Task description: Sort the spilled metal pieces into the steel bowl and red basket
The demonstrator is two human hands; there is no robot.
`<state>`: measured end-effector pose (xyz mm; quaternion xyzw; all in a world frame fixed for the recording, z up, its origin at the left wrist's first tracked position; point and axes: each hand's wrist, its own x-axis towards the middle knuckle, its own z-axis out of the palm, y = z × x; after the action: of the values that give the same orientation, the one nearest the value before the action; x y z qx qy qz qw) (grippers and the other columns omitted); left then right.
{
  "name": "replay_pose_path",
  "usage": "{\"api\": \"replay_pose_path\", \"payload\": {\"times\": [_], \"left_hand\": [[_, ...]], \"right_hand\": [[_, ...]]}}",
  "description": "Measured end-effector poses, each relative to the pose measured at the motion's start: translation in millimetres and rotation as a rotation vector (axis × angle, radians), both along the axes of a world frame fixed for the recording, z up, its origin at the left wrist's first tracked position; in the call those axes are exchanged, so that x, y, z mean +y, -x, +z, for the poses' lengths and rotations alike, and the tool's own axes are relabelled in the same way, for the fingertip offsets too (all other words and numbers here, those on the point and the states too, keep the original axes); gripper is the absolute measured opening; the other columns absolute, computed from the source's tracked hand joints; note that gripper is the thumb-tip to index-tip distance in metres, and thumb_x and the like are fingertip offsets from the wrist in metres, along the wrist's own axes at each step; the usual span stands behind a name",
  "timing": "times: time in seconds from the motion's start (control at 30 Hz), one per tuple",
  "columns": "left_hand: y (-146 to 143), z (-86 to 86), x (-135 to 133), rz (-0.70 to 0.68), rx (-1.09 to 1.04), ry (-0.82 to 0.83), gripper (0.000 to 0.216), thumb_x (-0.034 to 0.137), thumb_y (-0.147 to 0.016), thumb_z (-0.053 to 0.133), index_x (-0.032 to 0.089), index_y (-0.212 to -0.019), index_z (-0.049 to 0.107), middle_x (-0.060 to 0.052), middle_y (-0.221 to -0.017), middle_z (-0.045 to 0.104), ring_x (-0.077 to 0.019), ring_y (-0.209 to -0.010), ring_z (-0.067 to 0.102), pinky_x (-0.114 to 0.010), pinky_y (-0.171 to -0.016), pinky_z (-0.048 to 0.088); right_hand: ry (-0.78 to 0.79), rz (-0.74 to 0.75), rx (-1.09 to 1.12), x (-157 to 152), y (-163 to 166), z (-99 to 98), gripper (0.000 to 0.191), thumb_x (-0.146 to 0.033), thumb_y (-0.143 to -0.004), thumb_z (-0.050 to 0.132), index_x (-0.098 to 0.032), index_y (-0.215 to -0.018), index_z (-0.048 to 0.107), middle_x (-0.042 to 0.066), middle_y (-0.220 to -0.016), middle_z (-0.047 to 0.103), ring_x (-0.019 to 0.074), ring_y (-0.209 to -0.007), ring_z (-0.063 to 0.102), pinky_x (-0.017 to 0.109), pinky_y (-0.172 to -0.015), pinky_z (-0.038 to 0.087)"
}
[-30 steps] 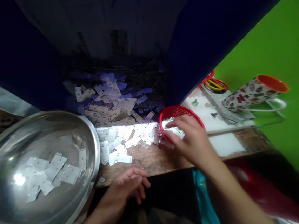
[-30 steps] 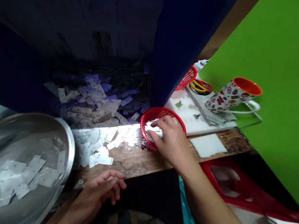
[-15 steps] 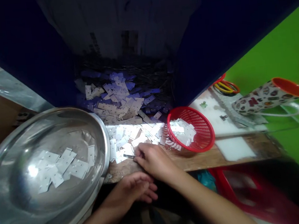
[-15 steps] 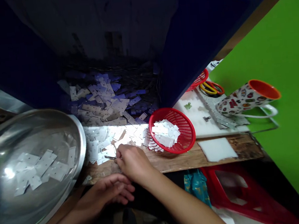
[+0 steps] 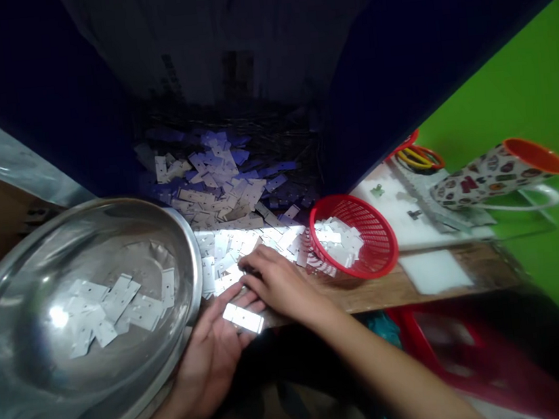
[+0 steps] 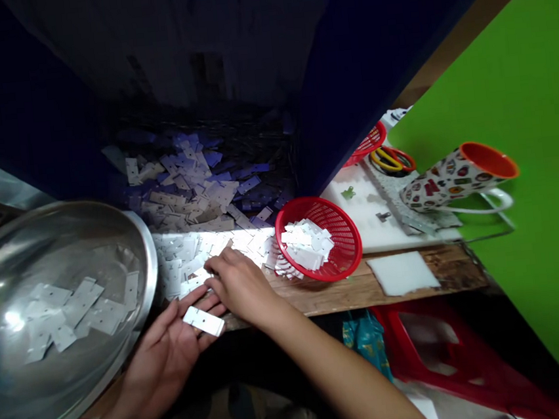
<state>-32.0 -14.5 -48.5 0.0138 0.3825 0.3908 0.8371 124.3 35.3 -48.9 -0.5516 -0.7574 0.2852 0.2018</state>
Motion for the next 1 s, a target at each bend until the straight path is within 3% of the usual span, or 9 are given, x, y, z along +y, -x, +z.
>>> {"api": "replay_pose_path", "payload": {"times": [0.1, 0.23, 0.37, 0.47, 0.63, 0.73, 1.0], "left_hand": [[4.1, -3.7, -2.8, -0.059, 0.044, 0.012, 0.043, 0.027, -0.091, 0.046, 0.016, -0.133, 0.046, -0.013, -0.124, 0.062, -0.0239, -0.107, 0.061, -0.038, -0.090, 0.045], [7.1, -8.6, -3.9, -0.084, 0.060, -0.012, 0.042, 0.023, -0.089, 0.044, 0.013, -0.130, 0.048, -0.014, -0.121, 0.064, -0.0232, -0.098, 0.064, -0.038, -0.086, 0.046], [6.2, -9.8, -0.3, -0.073, 0.026, -0.015, 0.043, 0.022, -0.087, 0.044, 0.012, -0.129, 0.048, -0.015, -0.124, 0.062, -0.0254, -0.103, 0.063, -0.042, -0.094, 0.043], [2.4, -10.8, 3.9, -0.009, -0.056, -0.008, 0.045, 0.022, -0.087, 0.043, 0.013, -0.131, 0.047, -0.015, -0.132, 0.058, -0.0275, -0.119, 0.055, -0.046, -0.106, 0.034], [-12.0, -11.7, 10.3, 0.115, -0.196, -0.043, 0.049, 0.024, -0.089, 0.039, 0.015, -0.137, 0.042, -0.011, -0.141, 0.051, -0.0245, -0.134, 0.041, -0.045, -0.115, 0.020], [-21.9, -8.0, 12.8, 0.115, -0.288, -0.080, 0.051, 0.025, -0.091, 0.036, 0.015, -0.141, 0.039, -0.012, -0.144, 0.048, -0.0260, -0.137, 0.037, -0.048, -0.115, 0.019], [-28.2, -1.6, 17.8, 0.117, -0.325, -0.099, 0.052, 0.025, -0.093, 0.039, 0.019, -0.145, 0.034, -0.011, -0.145, 0.046, -0.0245, -0.137, 0.036, -0.046, -0.116, 0.022]], "right_hand": [[-0.010, 0.071, -0.135, 8.9, 7.2, -2.9, 0.018, -0.017, -0.085, 0.060, -0.019, -0.104, 0.061, 0.006, -0.099, 0.056, 0.0192, -0.090, 0.054, 0.030, -0.078, 0.042], [0.028, 0.070, -0.120, 9.9, 10.9, -1.1, 0.010, -0.014, -0.082, 0.062, -0.018, -0.091, 0.058, 0.005, -0.093, 0.056, 0.0174, -0.084, 0.053, 0.028, -0.072, 0.040], [0.095, -0.047, 0.090, -0.4, 4.7, -3.7, 0.009, -0.011, -0.082, 0.059, -0.020, -0.081, 0.057, -0.001, -0.079, 0.059, 0.0134, -0.073, 0.054, 0.025, -0.066, 0.040], [0.130, -0.255, 0.350, -14.7, -5.6, -9.0, 0.005, -0.021, -0.082, 0.062, -0.020, -0.079, 0.058, -0.003, -0.070, 0.059, 0.0117, -0.064, 0.053, 0.023, -0.061, 0.041], [0.324, -0.569, 0.847, -33.5, -22.9, -13.8, 0.025, -0.036, -0.072, 0.074, -0.018, -0.080, 0.060, -0.002, -0.065, 0.061, 0.0114, -0.057, 0.058, 0.023, -0.056, 0.047], [0.400, -0.623, 0.960, -37.3, -27.1, -12.7, 0.028, -0.037, -0.068, 0.077, -0.017, -0.082, 0.064, -0.002, -0.062, 0.063, 0.0104, -0.054, 0.058, 0.023, -0.055, 0.048], [0.411, -0.590, 0.971, -36.7, -26.3, -12.8, 0.030, -0.039, -0.069, 0.076, -0.016, -0.088, 0.069, -0.001, -0.063, 0.065, 0.0104, -0.057, 0.058, 0.023, -0.057, 0.048]]}}
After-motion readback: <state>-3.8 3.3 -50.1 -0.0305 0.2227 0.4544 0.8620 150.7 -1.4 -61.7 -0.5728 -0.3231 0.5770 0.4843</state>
